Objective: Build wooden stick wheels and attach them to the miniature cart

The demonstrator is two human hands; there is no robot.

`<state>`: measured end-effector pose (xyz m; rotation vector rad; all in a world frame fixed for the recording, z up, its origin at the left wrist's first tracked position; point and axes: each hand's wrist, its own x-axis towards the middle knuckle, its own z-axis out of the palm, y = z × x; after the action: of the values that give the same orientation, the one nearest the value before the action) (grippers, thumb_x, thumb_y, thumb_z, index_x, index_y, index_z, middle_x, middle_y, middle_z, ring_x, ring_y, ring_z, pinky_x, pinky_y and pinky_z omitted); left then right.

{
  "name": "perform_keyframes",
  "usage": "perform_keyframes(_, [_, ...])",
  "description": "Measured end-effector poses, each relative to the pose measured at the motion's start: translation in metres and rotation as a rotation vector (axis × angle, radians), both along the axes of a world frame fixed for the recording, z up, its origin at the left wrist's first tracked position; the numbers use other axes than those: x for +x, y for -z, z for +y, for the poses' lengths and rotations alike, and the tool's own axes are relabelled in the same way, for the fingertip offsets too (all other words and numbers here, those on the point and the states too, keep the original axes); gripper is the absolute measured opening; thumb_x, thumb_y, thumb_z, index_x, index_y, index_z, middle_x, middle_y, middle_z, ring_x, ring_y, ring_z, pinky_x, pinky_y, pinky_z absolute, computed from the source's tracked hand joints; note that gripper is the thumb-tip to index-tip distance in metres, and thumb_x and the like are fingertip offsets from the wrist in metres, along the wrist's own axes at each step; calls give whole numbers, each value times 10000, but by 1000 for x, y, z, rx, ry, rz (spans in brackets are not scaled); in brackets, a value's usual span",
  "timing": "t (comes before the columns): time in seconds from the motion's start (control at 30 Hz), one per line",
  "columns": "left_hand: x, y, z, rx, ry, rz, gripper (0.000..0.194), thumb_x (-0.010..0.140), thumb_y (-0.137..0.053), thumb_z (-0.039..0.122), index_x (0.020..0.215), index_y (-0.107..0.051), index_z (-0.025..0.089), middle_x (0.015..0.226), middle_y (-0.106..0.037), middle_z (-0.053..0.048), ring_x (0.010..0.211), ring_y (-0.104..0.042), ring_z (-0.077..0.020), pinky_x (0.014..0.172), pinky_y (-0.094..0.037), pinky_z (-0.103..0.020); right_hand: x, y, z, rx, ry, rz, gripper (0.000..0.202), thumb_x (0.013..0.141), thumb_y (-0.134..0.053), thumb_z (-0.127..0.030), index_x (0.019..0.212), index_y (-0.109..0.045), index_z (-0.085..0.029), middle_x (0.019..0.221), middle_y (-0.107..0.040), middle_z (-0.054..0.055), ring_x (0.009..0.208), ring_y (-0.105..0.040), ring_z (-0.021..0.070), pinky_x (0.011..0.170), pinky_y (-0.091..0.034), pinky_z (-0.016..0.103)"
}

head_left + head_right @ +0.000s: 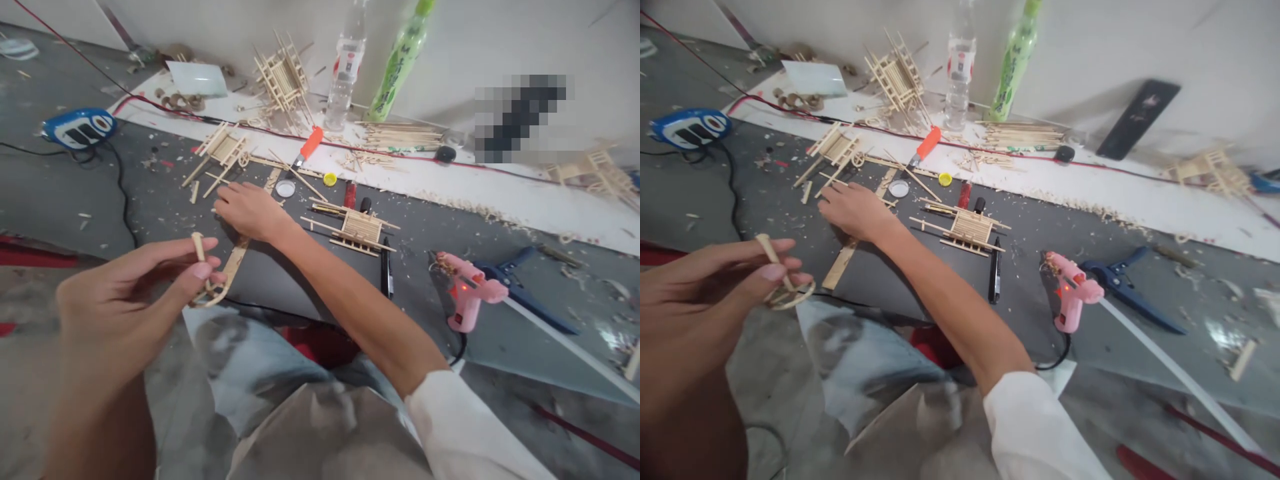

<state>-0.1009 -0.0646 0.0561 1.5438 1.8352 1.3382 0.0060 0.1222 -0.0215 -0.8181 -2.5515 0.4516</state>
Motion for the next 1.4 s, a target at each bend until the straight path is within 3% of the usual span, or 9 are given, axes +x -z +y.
perform_keyframes(0.13, [-5, -6, -4, -29, 16, -206, 195, 775, -844, 305, 960, -841, 243, 813, -788, 21, 654, -753, -147, 645, -634, -230, 27, -18, -25, -296, 146, 398, 192, 1035, -600, -198, 860, -673, -169, 1034, -660, 66, 1034, -576, 207, 1020, -400, 353])
perform_keyframes(0.27, [-8, 1, -6, -196, 90, -510, 197, 789, -841, 292, 977, -837, 233, 756, -758, 14, 582, -717, -123, 562, -591, -185, 80, -28, -94, -495, 323, 641, 319, 1053, -548, -392, 879, -690, -165, 751, -568, -14, 702, -498, 128, 705, -431, 259])
perform_keyframes(0.37, [4, 12, -4, -325, 262, -609, 188, 812, -857, 317, 977, -833, 231, 749, -753, 3, 591, -718, -130, 566, -577, -190, 119, -33, -148, -701, 397, 810, 435, 1030, -520, -544, 918, -696, -162, 644, -523, -41, 508, -399, 89, 481, -330, 226])
perform_keyframes(0.53, [44, 7, -6, -374, 537, -560, 289, 787, -889, 407, 996, -820, 221, 795, -748, -20, 558, -708, -141, 537, -581, -217, 165, -52, -196, -829, 495, 1032, 370, 963, -645, -543, 891, -720, -187, 637, -576, -30, 479, -402, 71, 437, -288, 202])
perform_keyframes(0.67, [76, -11, -5, -363, 643, -522, 254, 812, -873, 405, 996, -814, 240, 831, -765, -22, 561, -709, -136, 496, -557, -193, 195, -64, -211, -795, 433, 1203, 251, 919, -780, -456, 850, -768, -214, 661, -625, -25, 555, -466, 71, 496, -347, 192])
perform_keyframes(0.8, [100, -19, 0, -330, 836, -519, 166, 848, -839, 365, 982, -819, 269, 1052, -805, -47, 585, -731, -143, 525, -593, -222, 214, -65, -216, -695, 367, 1174, 160, 973, -743, -380, 915, -789, -238, 701, -637, -29, 594, -489, 77, 525, -379, 205])
perform_keyframes(0.9, [112, -21, -1, -379, 777, -529, 94, 831, -836, 354, 885, -812, 281, 1051, -805, -38, 586, -723, -145, 505, -575, -223, 221, -63, -214, -624, 387, 1136, 149, 990, -725, -365, 947, -789, -238, 726, -640, -29, 602, -483, 78, 541, -392, 216])
perform_keyframes(1.07, [115, -21, -2, -418, 663, -511, 61, 799, -844, 358, 839, -817, 321, 948, -788, -22, 596, -707, -151, 508, -586, -228, 223, -55, -207, -635, 396, 1096, 149, 1001, -709, -374, 984, -779, -244, 726, -646, -27, 608, -511, 90, 533, -406, 225])
perform_keyframes(1.4, [104, -9, 10, -380, 802, -426, 75, 838, -831, 371, 912, -836, 359, 1002, -816, -33, 613, -755, -199, 542, -646, -277, 219, -47, -202, -578, 428, 983, 184, 1055, -623, -371, 1018, -735, -230, 773, -668, -19, 625, -549, 95, 559, -430, 239])
